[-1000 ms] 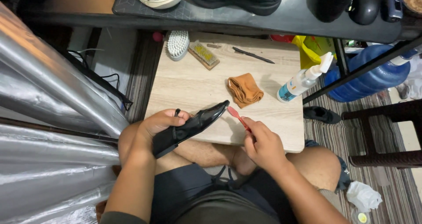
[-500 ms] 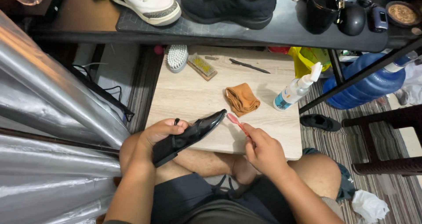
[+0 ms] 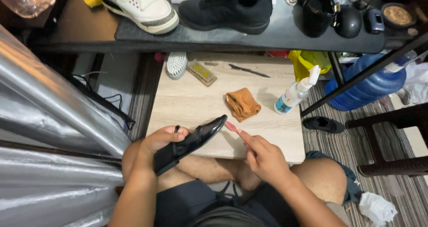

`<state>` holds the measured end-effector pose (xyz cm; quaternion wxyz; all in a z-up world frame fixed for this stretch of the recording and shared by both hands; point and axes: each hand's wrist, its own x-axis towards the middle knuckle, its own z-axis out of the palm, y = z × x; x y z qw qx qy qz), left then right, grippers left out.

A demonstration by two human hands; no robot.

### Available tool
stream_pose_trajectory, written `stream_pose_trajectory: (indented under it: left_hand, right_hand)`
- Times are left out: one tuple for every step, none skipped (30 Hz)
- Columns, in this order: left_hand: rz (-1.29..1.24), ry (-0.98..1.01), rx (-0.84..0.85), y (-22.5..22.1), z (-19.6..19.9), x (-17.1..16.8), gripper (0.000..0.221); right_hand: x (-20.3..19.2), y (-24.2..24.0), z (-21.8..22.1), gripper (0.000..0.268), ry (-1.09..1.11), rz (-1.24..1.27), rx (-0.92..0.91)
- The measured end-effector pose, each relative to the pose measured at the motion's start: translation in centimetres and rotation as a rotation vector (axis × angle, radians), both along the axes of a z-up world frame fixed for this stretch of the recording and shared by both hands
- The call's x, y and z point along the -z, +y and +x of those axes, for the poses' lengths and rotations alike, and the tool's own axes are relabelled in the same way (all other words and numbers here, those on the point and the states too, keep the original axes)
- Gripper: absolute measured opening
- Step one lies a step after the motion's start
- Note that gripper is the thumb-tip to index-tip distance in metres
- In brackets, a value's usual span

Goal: The person cleans and polishes a black dress shoe using a toothbrush to apply a substance, then buffs it with a cloth and a wooden-handled brush.

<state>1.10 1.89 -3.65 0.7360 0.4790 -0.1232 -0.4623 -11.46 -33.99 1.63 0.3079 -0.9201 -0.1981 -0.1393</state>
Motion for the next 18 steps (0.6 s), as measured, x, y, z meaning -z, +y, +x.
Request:
stream_pose_trajectory:
  left_hand:
    - [0.0,0.002,-0.002,-0.1,-0.1,-0.3,0.015]
    - [-0.004,0.002,0.003,-0.1,-0.2,-0.5,0.016]
    - [-0.008,0.003,0.01,-0.2,-0.3,-0.8,0.017]
    - [-0.006,0.007,0.01,-0.6,-0.3,-0.7,0.017]
    - [-0.025,-0.04,-0.062,-1.0,-0.3,-0.6,0.016]
    - [-0.044,-0.086,-0.135,-1.3,-0.4,-0.6,0.019]
    - [-0.042,-0.085,-0.139,-1.3,-0.4,-0.6,0.019]
    - [-0.043,-0.083,-0.143,-1.3,-0.5,-0.7,0.018]
    - [-0.044,-0.082,-0.143,-1.3,-0.5,-0.7,0.018]
    - [-0.044,-0.081,-0.144,-1.3,-0.4,-0.6,0.018]
    - [-0.04,-0.082,-0.145,-1.2,-0.4,-0.4,0.018]
    - [-0.035,-0.082,-0.146,-1.2,-0.4,-0.2,0.017]
    - [-0.034,-0.075,-0.147,-1.1,-0.4,-0.2,0.017]
    - [-0.033,-0.067,-0.149,-1.1,-0.5,-0.1,0.018]
    - [-0.032,-0.065,-0.151,-1.1,-0.4,-0.1,0.018]
    - [-0.031,-0.064,-0.152,-1.1,-0.7,-0.4,0.018]
    - [-0.025,-0.065,-0.151,-1.2,-0.8,-0.8,0.017]
    - [-0.019,-0.066,-0.15,-1.3,-0.8,-1.3,0.016]
  right_hand:
    - [0.1,0.0,0.0,0.063,0.002,0.0,-0.002]
    - [0.2,0.0,0.0,0.065,0.015,-0.019,-0.017]
    - [0.4,0.0,-0.1,0.066,0.03,-0.038,-0.031]
    - [0.1,0.2,0.0,0.066,0.034,-0.036,-0.031]
    - [-0.2,0.4,0.2,0.058,-0.019,-0.017,0.005]
    - [-0.4,0.7,0.3,0.051,-0.072,0.002,0.041]
    - [-0.4,0.5,0.5,0.051,-0.07,0.003,0.036]
    - [-0.3,0.4,0.6,0.052,-0.082,0.01,0.047]
    - [-0.2,0.1,0.7,0.052,-0.094,0.016,0.06]
    - [-0.1,0.3,0.7,0.052,-0.093,0.016,0.059]
    - [-0.1,0.4,0.6,0.052,-0.094,0.034,0.058]
    - [0.0,0.5,0.5,0.052,-0.095,0.052,0.057]
    - [-0.2,0.6,0.5,0.052,-0.088,0.053,0.056]
    - [-0.3,0.7,0.5,0.051,-0.089,0.071,0.053]
    - [-0.5,0.8,0.7,0.05,-0.095,0.09,0.048]
    - [-0.2,0.9,0.5,0.05,-0.094,0.091,0.047]
    - [0.0,1.0,0.5,0.049,-0.092,0.115,0.03]
    - [0.1,1.0,0.5,0.049,-0.091,0.139,0.013]
